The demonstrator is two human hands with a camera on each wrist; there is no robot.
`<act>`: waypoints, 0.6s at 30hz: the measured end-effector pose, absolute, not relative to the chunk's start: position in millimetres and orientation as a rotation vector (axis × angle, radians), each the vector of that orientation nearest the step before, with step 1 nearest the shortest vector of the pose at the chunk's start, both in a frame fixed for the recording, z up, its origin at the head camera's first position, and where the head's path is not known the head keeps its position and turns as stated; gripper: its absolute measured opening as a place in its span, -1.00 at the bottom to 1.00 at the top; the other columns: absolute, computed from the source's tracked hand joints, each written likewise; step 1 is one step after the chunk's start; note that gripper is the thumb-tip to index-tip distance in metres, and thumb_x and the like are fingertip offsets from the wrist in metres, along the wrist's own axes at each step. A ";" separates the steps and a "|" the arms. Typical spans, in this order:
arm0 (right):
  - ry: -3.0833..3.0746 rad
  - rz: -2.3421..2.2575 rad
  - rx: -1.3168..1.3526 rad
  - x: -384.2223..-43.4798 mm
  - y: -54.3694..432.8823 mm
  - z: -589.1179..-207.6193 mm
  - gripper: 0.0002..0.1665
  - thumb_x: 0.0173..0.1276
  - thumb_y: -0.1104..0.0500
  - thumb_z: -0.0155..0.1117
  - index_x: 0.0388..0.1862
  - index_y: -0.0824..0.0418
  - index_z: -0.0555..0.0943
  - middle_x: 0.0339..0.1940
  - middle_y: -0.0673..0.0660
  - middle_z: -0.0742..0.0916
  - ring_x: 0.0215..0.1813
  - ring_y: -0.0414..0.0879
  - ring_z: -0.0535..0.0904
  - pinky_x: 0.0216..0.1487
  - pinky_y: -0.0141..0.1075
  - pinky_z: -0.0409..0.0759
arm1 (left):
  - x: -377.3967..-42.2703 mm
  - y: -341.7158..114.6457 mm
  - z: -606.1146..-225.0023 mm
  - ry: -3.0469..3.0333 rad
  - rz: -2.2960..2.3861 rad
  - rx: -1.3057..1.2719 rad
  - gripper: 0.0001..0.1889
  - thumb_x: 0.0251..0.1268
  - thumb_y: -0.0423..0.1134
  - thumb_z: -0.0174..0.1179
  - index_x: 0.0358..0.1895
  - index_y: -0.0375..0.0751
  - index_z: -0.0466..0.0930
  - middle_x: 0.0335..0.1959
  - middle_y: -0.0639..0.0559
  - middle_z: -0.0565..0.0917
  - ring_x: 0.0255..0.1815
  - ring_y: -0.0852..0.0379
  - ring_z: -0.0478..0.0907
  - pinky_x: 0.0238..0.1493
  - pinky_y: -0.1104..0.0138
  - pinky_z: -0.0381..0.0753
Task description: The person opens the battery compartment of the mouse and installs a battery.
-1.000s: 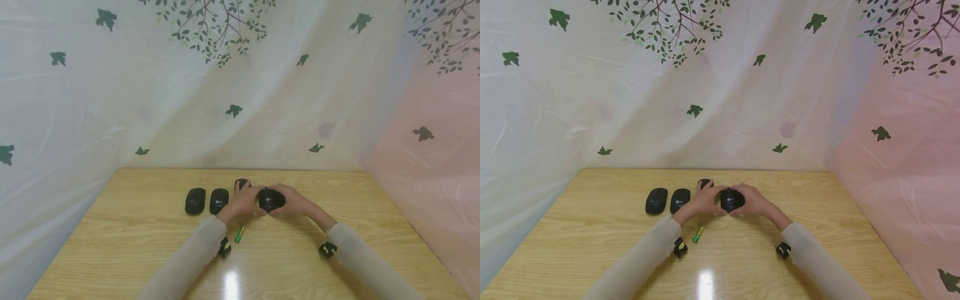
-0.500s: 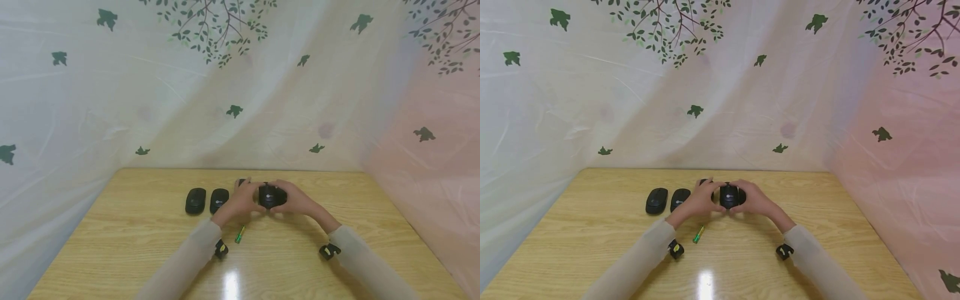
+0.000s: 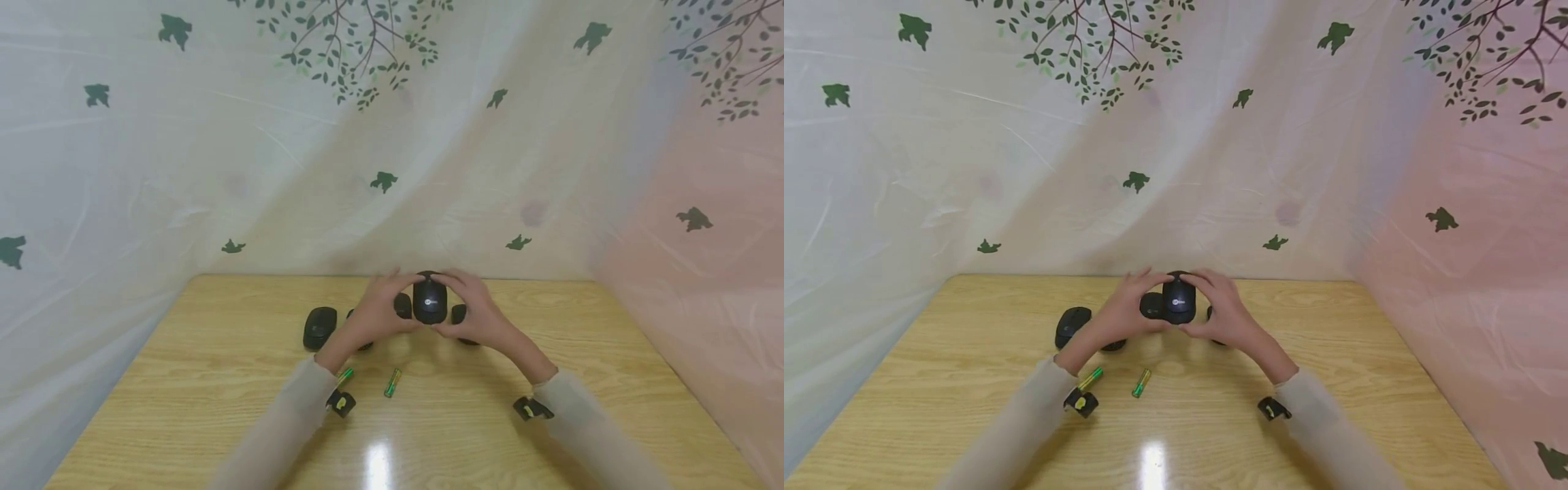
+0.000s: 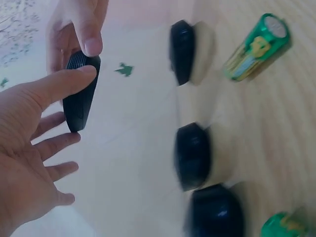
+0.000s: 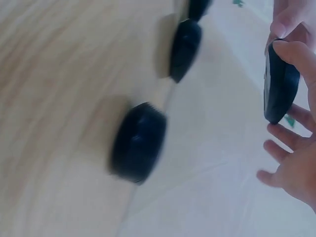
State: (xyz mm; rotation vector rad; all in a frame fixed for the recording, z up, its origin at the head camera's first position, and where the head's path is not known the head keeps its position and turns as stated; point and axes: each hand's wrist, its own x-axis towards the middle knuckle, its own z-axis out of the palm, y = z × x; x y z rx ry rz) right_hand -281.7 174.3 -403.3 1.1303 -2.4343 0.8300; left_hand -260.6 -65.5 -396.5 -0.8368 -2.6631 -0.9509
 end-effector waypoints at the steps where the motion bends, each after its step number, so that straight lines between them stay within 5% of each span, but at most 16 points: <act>1: -2.435 0.857 1.127 -279.6 172.2 -400.0 0.05 -0.06 0.05 0.72 0.44 0.21 0.46 0.40 0.30 0.52 0.40 0.26 0.44 0.37 0.25 0.41 | -259.2 -68.8 -393.0 -2.646 -0.972 -0.844 -0.17 0.01 -0.11 0.61 0.42 -0.06 0.46 0.46 -0.11 0.49 0.59 -0.32 0.18 0.57 -0.31 -0.03; 5: -2.429 0.960 1.111 -270.5 162.6 -386.3 0.08 -0.01 0.10 0.72 0.50 0.14 0.40 0.49 0.25 0.42 0.49 0.23 0.38 0.39 0.22 0.45 | -251.5 -83.6 -379.1 -2.587 -1.066 -0.872 -0.20 0.07 -0.14 0.58 0.44 -0.03 0.45 0.49 -0.09 0.45 0.61 -0.25 0.18 0.59 -0.30 -0.07; 11: -2.331 1.105 1.131 -259.9 144.9 -367.1 0.01 0.03 0.16 0.69 0.48 0.10 0.43 0.50 0.19 0.46 0.48 0.16 0.41 0.36 0.16 0.51 | -235.8 -102.9 -359.4 -2.455 -1.272 -0.890 -0.24 0.11 -0.14 0.55 0.44 0.07 0.47 0.56 -0.08 0.36 0.62 -0.11 0.19 0.55 -0.20 0.18; 18: -2.215 1.429 1.169 -252.2 122.5 -350.3 -0.08 0.10 0.32 0.61 0.46 0.14 0.46 0.41 0.14 0.55 0.34 -0.02 0.56 0.38 -0.16 0.55 | -225.4 -115.8 -347.8 -2.276 -1.339 -0.905 -0.25 0.13 -0.16 0.54 0.43 0.10 0.46 0.49 0.02 0.43 0.54 0.02 0.31 0.51 -0.11 0.31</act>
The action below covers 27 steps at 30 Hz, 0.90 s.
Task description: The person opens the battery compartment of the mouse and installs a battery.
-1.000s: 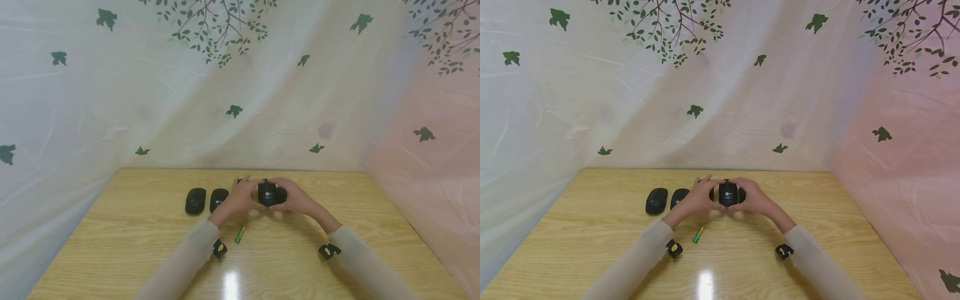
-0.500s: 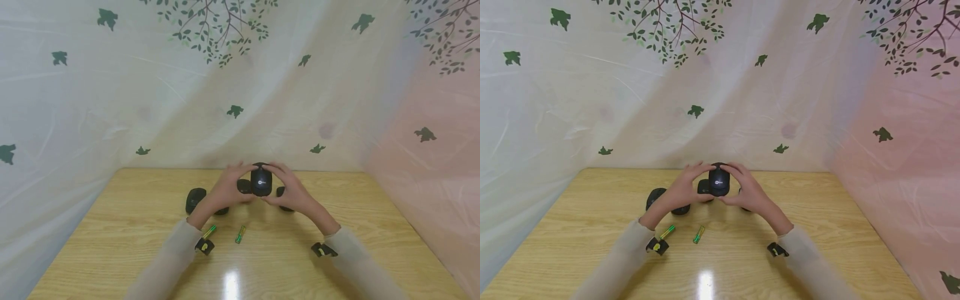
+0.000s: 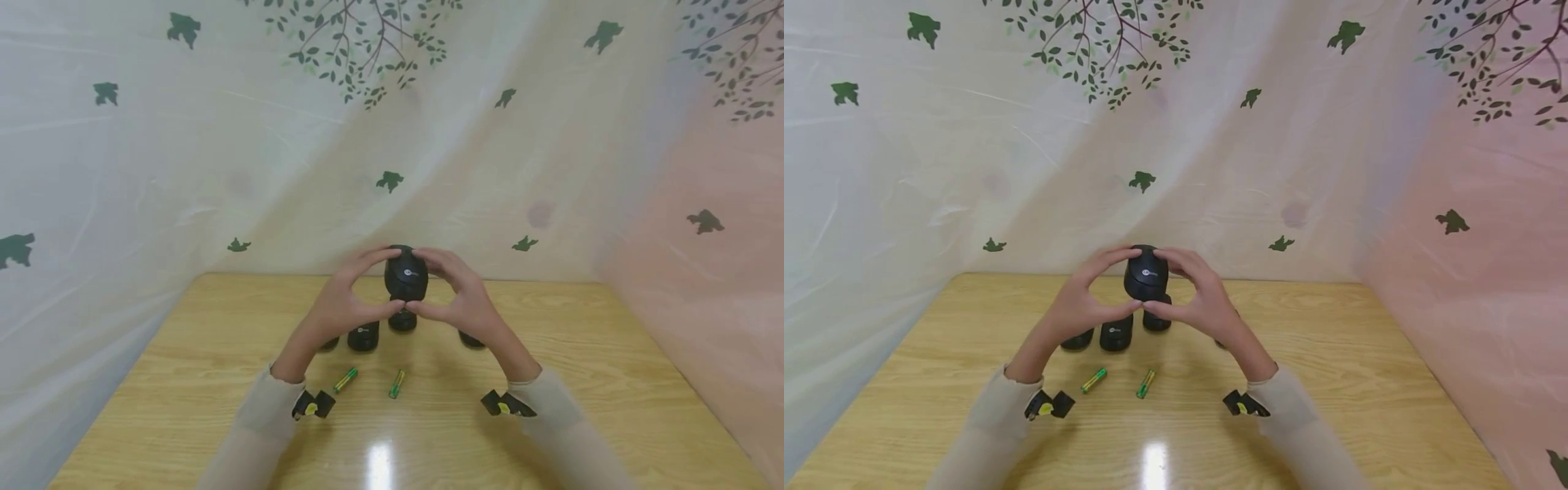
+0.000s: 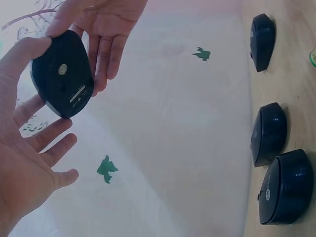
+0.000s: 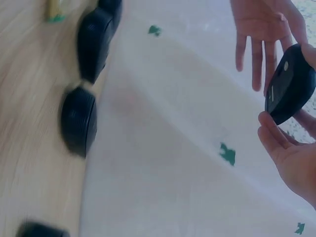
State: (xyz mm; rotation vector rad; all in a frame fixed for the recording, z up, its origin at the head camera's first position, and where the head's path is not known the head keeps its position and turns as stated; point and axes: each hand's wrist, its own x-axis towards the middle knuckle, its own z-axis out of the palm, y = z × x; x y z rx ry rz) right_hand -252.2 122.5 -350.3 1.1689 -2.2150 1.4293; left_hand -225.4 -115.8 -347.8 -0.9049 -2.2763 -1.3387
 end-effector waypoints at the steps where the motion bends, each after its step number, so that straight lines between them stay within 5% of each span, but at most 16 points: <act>1: -2.189 1.498 1.182 -251.2 119.8 -349.0 -0.10 0.11 0.36 0.59 0.45 0.18 0.46 0.40 0.17 0.55 0.32 -0.03 0.58 0.38 -0.19 0.55 | -224.8 -116.7 -346.9 -2.258 -1.342 -0.904 -0.25 0.13 -0.17 0.54 0.43 0.09 0.46 0.47 0.03 0.45 0.53 0.03 0.33 0.51 -0.10 0.31; 6: -2.096 1.746 1.160 -248.4 107.9 -347.0 -0.23 0.22 0.35 0.52 0.42 0.30 0.46 0.35 0.25 0.54 0.28 -0.08 0.61 0.36 -0.24 0.57 | -223.6 -121.2 -343.6 -2.256 -1.343 -0.855 -0.31 0.18 -0.17 0.51 0.41 0.09 0.48 0.36 0.07 0.51 0.44 0.09 0.37 0.49 -0.09 0.33; 11: -2.153 1.810 1.004 -248.3 98.5 -346.9 -0.32 0.37 -0.12 0.41 0.32 0.22 0.55 0.19 0.23 0.64 0.08 -0.16 0.70 0.15 -0.27 0.70 | -224.9 -124.0 -342.2 -2.337 -1.272 -0.757 -0.42 0.31 -0.12 0.40 0.39 0.05 0.50 0.25 0.04 0.61 0.35 0.04 0.44 0.44 -0.11 0.35; 16: -2.192 1.835 0.953 -250.9 90.5 -345.0 -0.14 0.39 -0.43 0.11 0.19 0.30 0.61 -0.04 0.32 0.73 -0.17 -0.12 0.72 -0.02 -0.23 0.76 | -227.2 -122.9 -342.9 -2.372 -1.115 -0.695 -0.55 0.46 -0.14 0.25 0.36 -0.08 0.53 0.06 -0.06 0.69 0.19 -0.05 0.55 0.54 -0.29 0.03; 22: -2.250 1.831 0.874 -252.0 85.1 -341.8 -0.27 0.61 -0.31 -0.12 0.09 0.30 0.62 -0.26 0.33 0.74 -0.35 -0.05 0.72 -0.17 -0.12 0.77 | -230.0 -121.0 -345.7 -2.365 -1.009 -0.633 -0.56 0.51 -0.12 0.20 0.36 -0.14 0.53 0.03 -0.06 0.73 0.07 -0.02 0.64 0.57 -0.33 -0.12; 27: -2.256 1.844 0.819 -256.4 80.5 -342.0 -0.49 0.70 -0.09 -0.12 0.09 0.29 0.59 -0.39 0.27 0.70 -0.48 -0.08 0.65 -0.32 -0.15 0.74 | -238.2 -119.6 -356.1 -2.299 -0.986 -0.662 -0.53 0.52 -0.18 0.19 0.39 -0.26 0.48 -0.02 -0.16 0.74 0.03 -0.09 0.66 0.44 -0.18 0.33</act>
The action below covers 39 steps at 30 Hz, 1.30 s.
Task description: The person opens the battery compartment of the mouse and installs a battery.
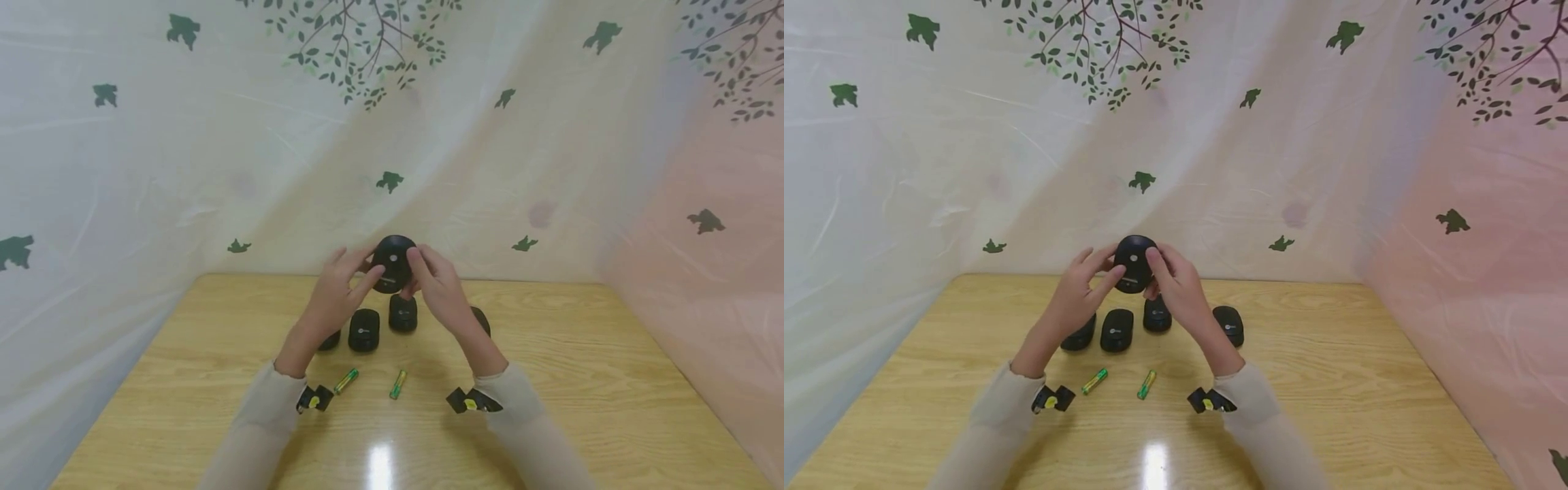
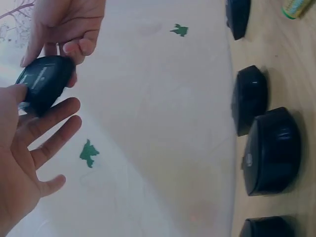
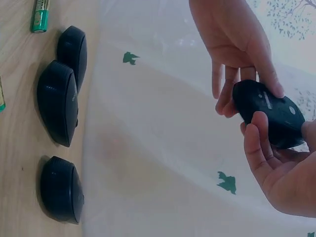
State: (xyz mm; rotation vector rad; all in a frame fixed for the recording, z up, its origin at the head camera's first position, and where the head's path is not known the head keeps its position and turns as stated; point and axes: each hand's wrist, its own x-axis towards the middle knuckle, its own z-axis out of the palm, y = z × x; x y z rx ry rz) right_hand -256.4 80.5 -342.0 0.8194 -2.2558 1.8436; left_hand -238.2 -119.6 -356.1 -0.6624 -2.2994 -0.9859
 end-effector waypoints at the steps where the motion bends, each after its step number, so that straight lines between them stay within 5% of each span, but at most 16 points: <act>1: -2.255 1.853 0.806 -257.3 79.6 -343.3 -0.52 0.70 -0.05 -0.11 0.11 0.29 0.58 -0.41 0.28 0.68 -0.51 -0.09 0.62 -0.36 -0.19 0.72 | -239.7 -118.8 -359.6 -2.299 -0.990 -0.665 -0.52 0.53 -0.18 0.17 0.41 -0.27 0.45 -0.02 -0.18 0.73 0.02 -0.09 0.65 0.37 -0.14 0.43; 4: -2.269 1.867 0.761 -259.9 77.7 -349.3 -0.56 0.70 0.01 -0.10 0.21 0.28 0.55 -0.43 0.27 0.65 -0.57 -0.10 0.57 -0.47 -0.24 0.66 | -241.6 -115.6 -368.4 -2.327 -1.037 -0.660 -0.45 0.56 -0.15 0.10 0.52 -0.21 0.32 -0.10 -0.18 0.72 0.02 -0.10 0.62 0.17 -0.09 0.57; 8: -2.295 1.858 0.743 -263.8 74.8 -357.1 -0.57 0.70 0.01 -0.09 0.33 0.18 0.51 -0.41 0.25 0.68 -0.61 -0.09 0.55 -0.53 -0.15 0.64 | -242.6 -112.3 -375.4 -2.382 -1.204 -0.682 -0.42 0.61 -0.11 -0.04 0.60 -0.05 0.14 -0.07 -0.17 0.73 0.00 -0.06 0.65 0.13 -0.08 0.59; 16: -2.305 1.835 0.800 -268.1 70.8 -365.3 -0.55 0.70 -0.08 -0.13 0.41 -0.02 0.46 -0.33 0.29 0.72 -0.59 -0.01 0.56 -0.58 -0.21 0.62 | -248.1 -116.2 -375.9 -2.285 -1.854 -0.766 -0.45 0.63 -0.23 -0.14 0.58 -0.02 0.03 0.21 -0.38 0.58 0.04 -0.16 0.68 -0.07 0.15 0.72; 23: -2.325 1.795 0.842 -271.7 72.6 -372.9 -0.54 0.71 -0.10 -0.19 0.42 -0.06 0.45 0.19 0.22 0.63 -0.29 0.02 0.67 -0.44 0.22 0.67 | -249.7 -124.9 -371.7 -2.286 -2.093 -0.813 -0.41 0.57 -0.31 -0.06 0.56 -0.10 0.02 0.39 -0.45 0.40 0.10 -0.30 0.66 -0.22 -0.28 0.70; 29: -2.342 1.753 0.931 -277.7 74.4 -383.9 -0.55 0.71 -0.03 -0.16 0.46 -0.04 0.40 0.16 0.24 0.62 -0.30 0.02 0.63 -0.45 -0.15 0.66 | -252.1 -131.3 -373.0 -2.291 -2.198 -0.832 -0.41 0.53 -0.37 0.01 0.54 -0.10 0.08 0.28 -0.53 0.47 -0.01 -0.23 0.71 -0.24 -0.30 0.68; 36: -2.298 1.653 1.006 -281.8 73.2 -388.0 -0.57 0.68 0.09 -0.05 0.45 0.05 0.39 0.34 0.18 0.59 0.25 0.06 0.61 0.26 -0.02 0.61 | -250.4 -134.6 -368.6 -2.274 -2.263 -0.838 -0.40 0.52 -0.38 0.05 0.55 -0.09 0.13 0.32 -0.52 0.46 0.04 -0.22 0.71 -0.19 -0.30 0.67; 39: -2.276 1.612 1.011 -281.6 71.6 -388.0 -0.58 0.68 0.11 -0.05 0.43 0.09 0.39 0.27 0.21 0.63 0.21 0.10 0.64 0.23 0.05 0.63 | -250.3 -134.8 -367.6 -2.262 -2.282 -0.834 -0.39 0.53 -0.39 0.05 0.56 -0.11 0.12 0.35 -0.53 0.43 0.08 -0.25 0.69 -0.19 -0.22 0.72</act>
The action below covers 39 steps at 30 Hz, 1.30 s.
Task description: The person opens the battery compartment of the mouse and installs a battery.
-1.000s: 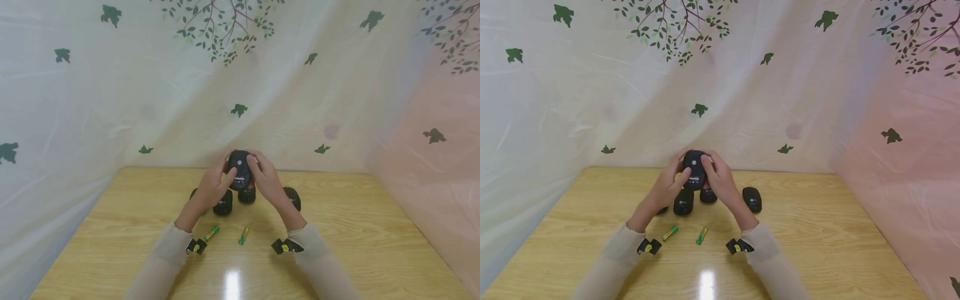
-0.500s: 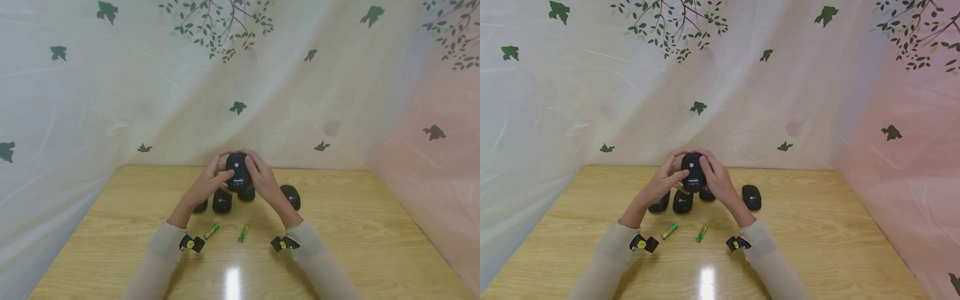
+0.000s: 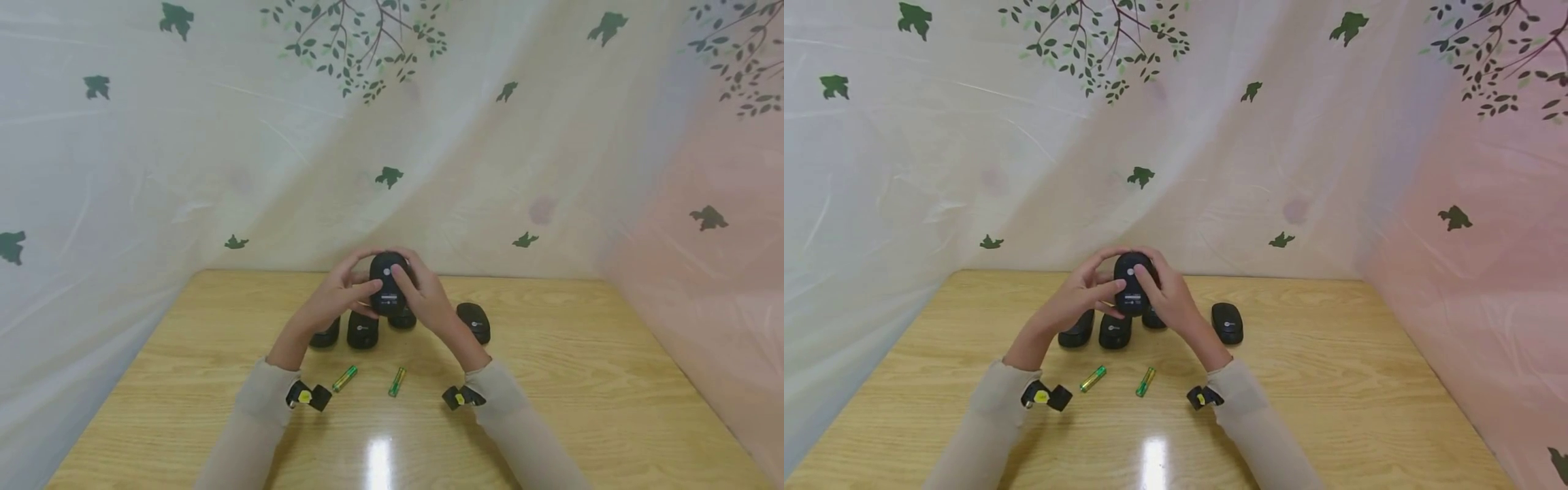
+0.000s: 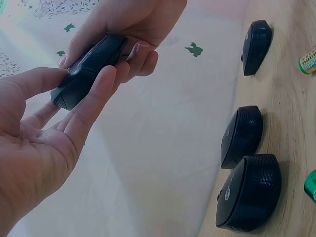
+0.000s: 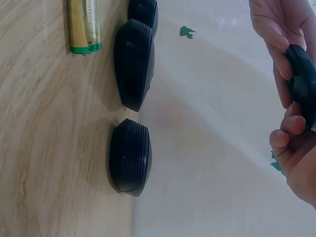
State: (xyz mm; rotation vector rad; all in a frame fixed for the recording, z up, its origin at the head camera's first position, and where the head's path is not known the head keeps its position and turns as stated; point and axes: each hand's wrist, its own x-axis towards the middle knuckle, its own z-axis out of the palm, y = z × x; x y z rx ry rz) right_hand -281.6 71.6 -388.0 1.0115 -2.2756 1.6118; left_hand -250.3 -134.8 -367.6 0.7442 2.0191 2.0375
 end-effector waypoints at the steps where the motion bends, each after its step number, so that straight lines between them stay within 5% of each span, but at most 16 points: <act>1: -2.270 1.597 1.012 -281.6 71.2 -388.3 -0.58 0.68 0.11 -0.06 0.43 0.10 0.38 0.25 0.22 0.64 0.18 0.10 0.66 0.20 0.05 0.65 | -250.4 -134.8 -367.8 2.016 2.041 0.741 -0.38 0.52 -0.39 0.06 0.57 -0.11 0.13 0.36 -0.52 0.42 0.09 -0.25 0.69 -0.19 -0.19 0.73; 23: -2.359 1.490 0.884 -279.6 73.5 -388.6 -0.60 0.69 0.04 -0.07 0.36 0.14 0.41 -0.12 0.27 0.78 -0.15 0.04 0.72 -0.09 -0.10 0.67 | -250.4 -133.8 -369.1 2.056 1.977 0.727 -0.35 0.52 -0.41 0.09 0.58 0.01 0.15 0.25 -0.49 0.56 0.05 -0.23 0.72 -0.13 -0.27 0.67; 30: -2.318 1.636 0.856 -280.3 73.9 -384.7 -0.59 0.70 0.03 -0.08 0.34 0.20 0.43 0.18 0.23 0.67 0.21 0.08 0.64 0.26 0.05 0.62 | -249.7 -135.7 -368.7 2.145 1.829 0.710 -0.35 0.51 -0.36 0.14 0.58 -0.10 0.15 0.23 -0.50 0.57 -0.01 -0.21 0.75 -0.18 -0.15 0.75; 33: -2.274 1.701 0.793 -280.7 74.7 -382.6 -0.62 0.69 0.06 -0.05 0.29 0.24 0.46 0.14 0.25 0.65 0.22 0.08 0.62 0.28 0.05 0.61 | -249.8 -135.6 -370.3 2.176 1.719 0.715 -0.36 0.51 -0.29 0.18 0.57 -0.02 0.20 0.19 -0.45 0.62 -0.06 -0.13 0.76 -0.16 -0.21 0.72; 39: -2.163 1.768 0.686 -284.7 81.8 -377.4 -0.70 0.61 0.14 0.12 0.08 0.37 0.57 -0.14 0.35 0.69 -0.13 -0.08 0.60 -0.17 -0.18 0.68 | -252.8 -136.8 -375.7 2.217 1.638 0.703 -0.38 0.53 -0.26 0.16 0.57 0.01 0.23 0.24 -0.38 0.61 -0.01 -0.10 0.74 -0.17 -0.18 0.74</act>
